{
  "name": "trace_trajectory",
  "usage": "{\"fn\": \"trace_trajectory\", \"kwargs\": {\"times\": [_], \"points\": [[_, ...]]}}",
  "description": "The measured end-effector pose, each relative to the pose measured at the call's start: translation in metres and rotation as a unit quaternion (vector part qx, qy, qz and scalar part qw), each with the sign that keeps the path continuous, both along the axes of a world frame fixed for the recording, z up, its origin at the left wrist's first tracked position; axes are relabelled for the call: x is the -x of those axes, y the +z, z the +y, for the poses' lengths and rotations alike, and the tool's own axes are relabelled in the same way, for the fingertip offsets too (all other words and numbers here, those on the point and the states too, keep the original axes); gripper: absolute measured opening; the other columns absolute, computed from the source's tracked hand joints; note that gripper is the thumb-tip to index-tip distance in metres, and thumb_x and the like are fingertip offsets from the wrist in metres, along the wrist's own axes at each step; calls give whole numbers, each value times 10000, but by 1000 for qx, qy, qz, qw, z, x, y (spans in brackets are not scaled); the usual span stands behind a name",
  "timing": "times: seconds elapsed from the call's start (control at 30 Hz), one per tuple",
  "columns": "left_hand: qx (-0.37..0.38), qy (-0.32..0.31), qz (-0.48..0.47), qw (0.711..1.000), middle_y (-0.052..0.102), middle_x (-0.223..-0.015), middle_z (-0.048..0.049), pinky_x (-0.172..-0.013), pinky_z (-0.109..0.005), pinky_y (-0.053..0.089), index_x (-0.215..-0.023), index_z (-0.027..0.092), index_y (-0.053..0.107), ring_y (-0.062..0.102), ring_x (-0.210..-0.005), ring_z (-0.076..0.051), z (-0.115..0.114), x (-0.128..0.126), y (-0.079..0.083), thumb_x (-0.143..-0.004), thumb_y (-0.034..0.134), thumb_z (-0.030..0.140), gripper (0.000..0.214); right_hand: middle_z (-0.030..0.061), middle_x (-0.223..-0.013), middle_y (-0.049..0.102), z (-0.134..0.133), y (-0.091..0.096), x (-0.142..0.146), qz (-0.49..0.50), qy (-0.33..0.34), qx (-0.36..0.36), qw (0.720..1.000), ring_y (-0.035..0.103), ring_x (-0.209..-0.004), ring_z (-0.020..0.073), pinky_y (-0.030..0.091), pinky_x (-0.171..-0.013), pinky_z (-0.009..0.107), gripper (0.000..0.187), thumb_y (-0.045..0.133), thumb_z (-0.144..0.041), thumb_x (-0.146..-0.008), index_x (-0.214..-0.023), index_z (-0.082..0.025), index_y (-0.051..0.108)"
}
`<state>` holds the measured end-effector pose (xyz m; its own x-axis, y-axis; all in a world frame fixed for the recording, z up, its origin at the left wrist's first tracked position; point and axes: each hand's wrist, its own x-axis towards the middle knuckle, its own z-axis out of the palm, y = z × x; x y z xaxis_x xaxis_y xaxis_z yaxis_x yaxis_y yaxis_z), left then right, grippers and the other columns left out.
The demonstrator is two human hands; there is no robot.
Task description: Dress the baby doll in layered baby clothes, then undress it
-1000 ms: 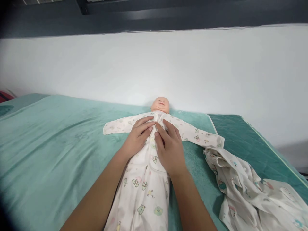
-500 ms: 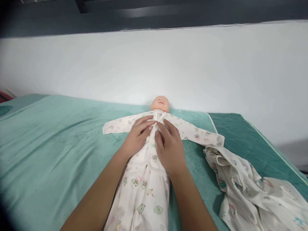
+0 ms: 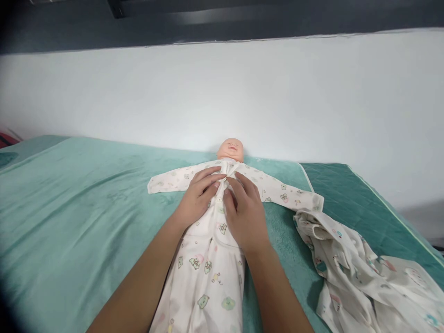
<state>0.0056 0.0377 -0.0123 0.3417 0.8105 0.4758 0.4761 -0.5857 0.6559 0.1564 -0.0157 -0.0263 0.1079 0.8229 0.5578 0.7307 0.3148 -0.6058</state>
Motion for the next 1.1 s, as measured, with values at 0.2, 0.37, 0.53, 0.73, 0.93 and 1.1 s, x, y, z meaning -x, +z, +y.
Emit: {"fn": "trace_trajectory", "kwargs": {"times": [0.2, 0.37, 0.53, 0.73, 0.93, 1.1], "points": [[4, -8, 33, 999, 522, -1460, 28, -1172, -431, 345, -1252, 358, 642, 421, -1378, -194, -2, 1, 2, -1005, 409, 272, 350, 71, -1424, 532, -1, 1, 0, -10, -8, 1, 1000, 487, -1325, 264, 450, -1073, 479, 298, 473, -294, -980, -1236, -281, 625], [6, -4, 30, 1000, 525, -1456, 23, -1175, -435, 334, -1235, 348, 641, 420, -1375, -194, -2, 1, 2, -1006, 409, 286, 332, 72, -1413, 549, -1, 0, 1, -20, -12, -9, 1000, 503, -1310, 257, 455, -1070, 468, 290, 473, -290, -982, -1208, -265, 655], [9, 1, 18, 1000, 537, -1443, 15, -1172, -413, 340, -1196, 314, 645, 432, -1363, -186, -2, 1, 2, -993, 440, 273, 291, 58, -1413, 560, -1, 2, -1, -54, -20, -15, 998, 528, -1279, 264, 471, -1054, 468, 310, 474, -299, -985, -1214, -262, 680], [18, 1, 17, 1000, 533, -1448, 16, -1182, -406, 333, -1198, 314, 643, 430, -1371, -181, -2, 0, 3, -985, 438, 238, 305, 72, -1509, 463, 0, 4, -3, -85, 20, 18, 996, 408, -1387, 277, 396, -1128, 516, 391, 410, -296, -1007, -1345, -248, 602], [15, -2, 4, 1000, 544, -1440, -2, -1184, -408, 338, -1253, 308, 617, 438, -1370, -185, -1, 0, 3, -979, 458, 249, 322, 42, -1512, 450, 6, -5, -5, 12, 44, 19, 999, 390, -1398, 239, 349, -1167, 497, 388, 455, -306, -986, -1360, -294, 556], [14, -5, -26, 1000, 571, -1412, -25, -1175, -413, 351, -1208, 280, 629, 463, -1354, -192, -1, 0, 2, -979, 486, 307, 271, 55, -1474, 487, 8, -7, -5, 81, 43, 15, 996, 414, -1379, 242, 335, -1165, 524, 429, 520, -324, -950, -1378, -306, 503]]}}
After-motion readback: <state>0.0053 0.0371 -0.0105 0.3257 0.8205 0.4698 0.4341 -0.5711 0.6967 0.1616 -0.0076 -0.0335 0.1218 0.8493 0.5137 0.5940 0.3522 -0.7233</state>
